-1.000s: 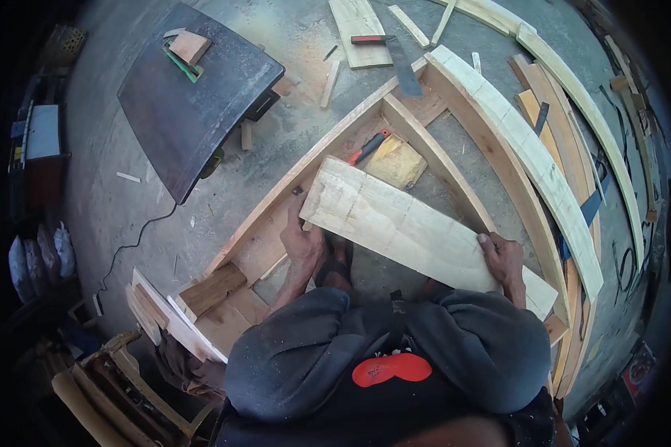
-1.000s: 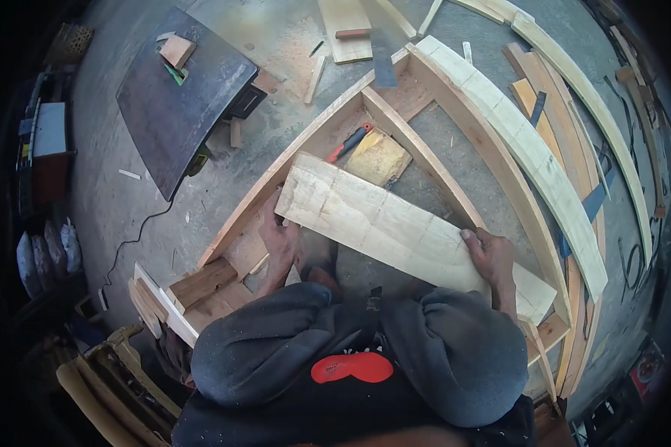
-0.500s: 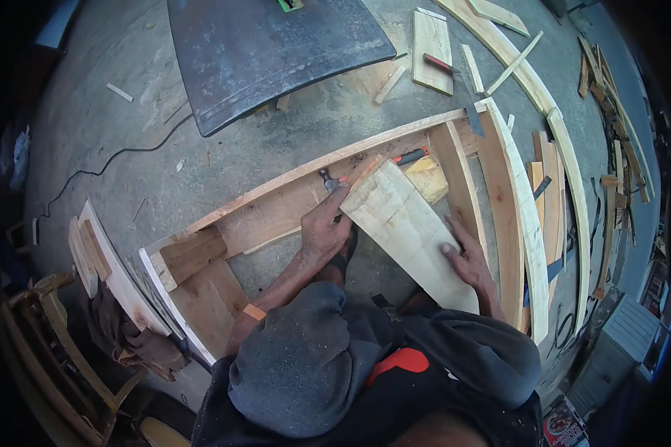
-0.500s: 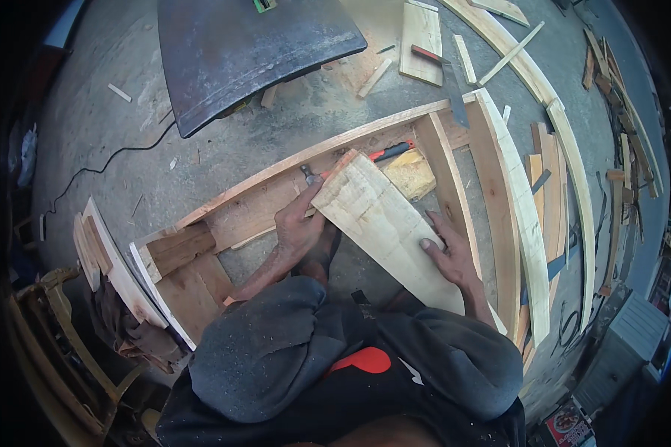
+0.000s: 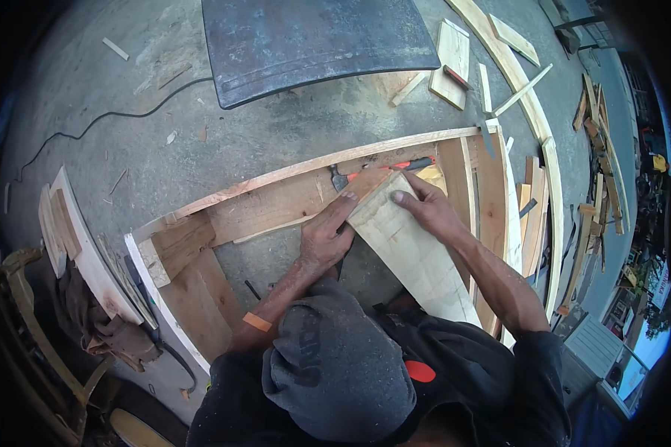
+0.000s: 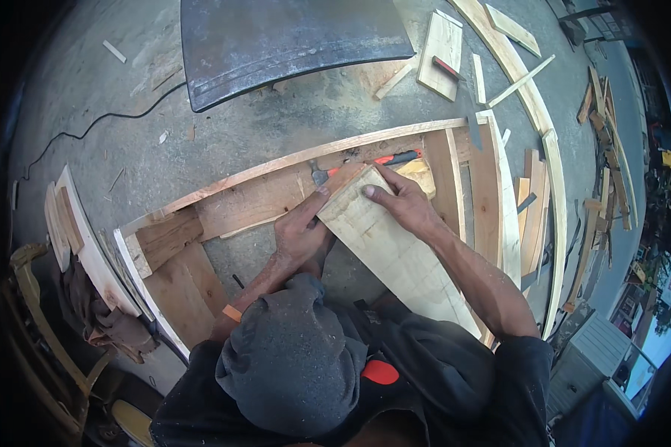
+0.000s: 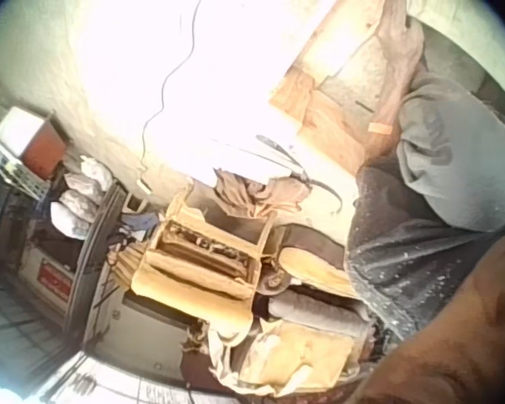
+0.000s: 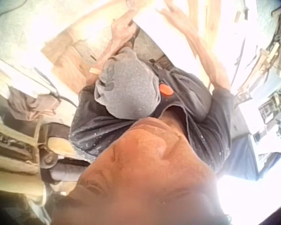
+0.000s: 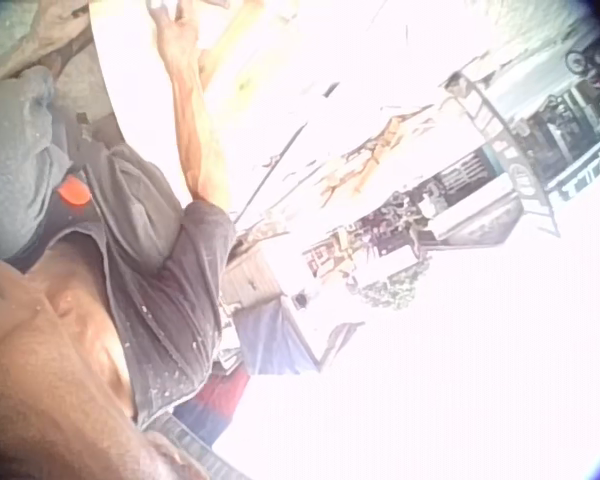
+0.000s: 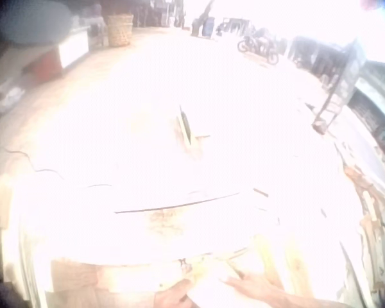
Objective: The person measures and marks wooden planks using a try square and pencil, then cuts them on a table saw. They assemble the cut pieces into a frame structure, using a hammer to drive nails and secure the joints. The person repeatedly checks fit and alignment during the assembly process.
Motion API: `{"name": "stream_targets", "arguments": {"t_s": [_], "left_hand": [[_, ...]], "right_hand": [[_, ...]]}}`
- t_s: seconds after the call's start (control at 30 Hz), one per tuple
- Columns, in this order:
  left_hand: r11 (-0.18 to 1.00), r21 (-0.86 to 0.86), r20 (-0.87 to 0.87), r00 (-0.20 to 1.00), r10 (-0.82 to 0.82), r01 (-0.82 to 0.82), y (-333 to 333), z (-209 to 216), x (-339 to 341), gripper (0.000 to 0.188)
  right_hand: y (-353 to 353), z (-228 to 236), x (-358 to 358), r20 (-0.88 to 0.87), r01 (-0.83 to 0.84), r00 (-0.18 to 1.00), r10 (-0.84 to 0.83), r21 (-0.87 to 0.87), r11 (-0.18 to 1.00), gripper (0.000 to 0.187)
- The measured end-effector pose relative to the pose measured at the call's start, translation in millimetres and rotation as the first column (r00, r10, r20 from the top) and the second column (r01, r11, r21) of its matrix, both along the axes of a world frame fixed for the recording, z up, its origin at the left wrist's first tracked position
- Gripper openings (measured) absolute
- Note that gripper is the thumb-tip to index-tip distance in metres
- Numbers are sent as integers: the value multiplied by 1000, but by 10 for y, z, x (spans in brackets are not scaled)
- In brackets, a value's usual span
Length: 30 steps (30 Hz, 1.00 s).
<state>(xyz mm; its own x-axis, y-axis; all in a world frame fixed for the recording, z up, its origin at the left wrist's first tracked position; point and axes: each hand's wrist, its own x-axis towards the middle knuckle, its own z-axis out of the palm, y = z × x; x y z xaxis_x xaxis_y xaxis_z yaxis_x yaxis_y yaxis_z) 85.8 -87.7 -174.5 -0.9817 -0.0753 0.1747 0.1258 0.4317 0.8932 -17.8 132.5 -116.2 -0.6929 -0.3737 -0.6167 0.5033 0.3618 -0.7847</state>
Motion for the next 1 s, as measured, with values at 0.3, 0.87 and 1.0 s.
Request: {"name": "stream_targets", "arguments": {"t_s": [0.3,0.87,1.0], "left_hand": [[919,32,-88,917,-389,393,121,-100,50,51],[673,-162,2,682,-731,722,1057,-545,453,67],[595,-154,66,609,-790,789,1037,-326,284,72]], "right_hand": [[332,330,477,71,167,981,-180,168,972,56],[1402,-142,1422,-11,247,968,-252,255,935,52],[1367,-19,1352,-123,171,982,-141,289,942,54]]}}
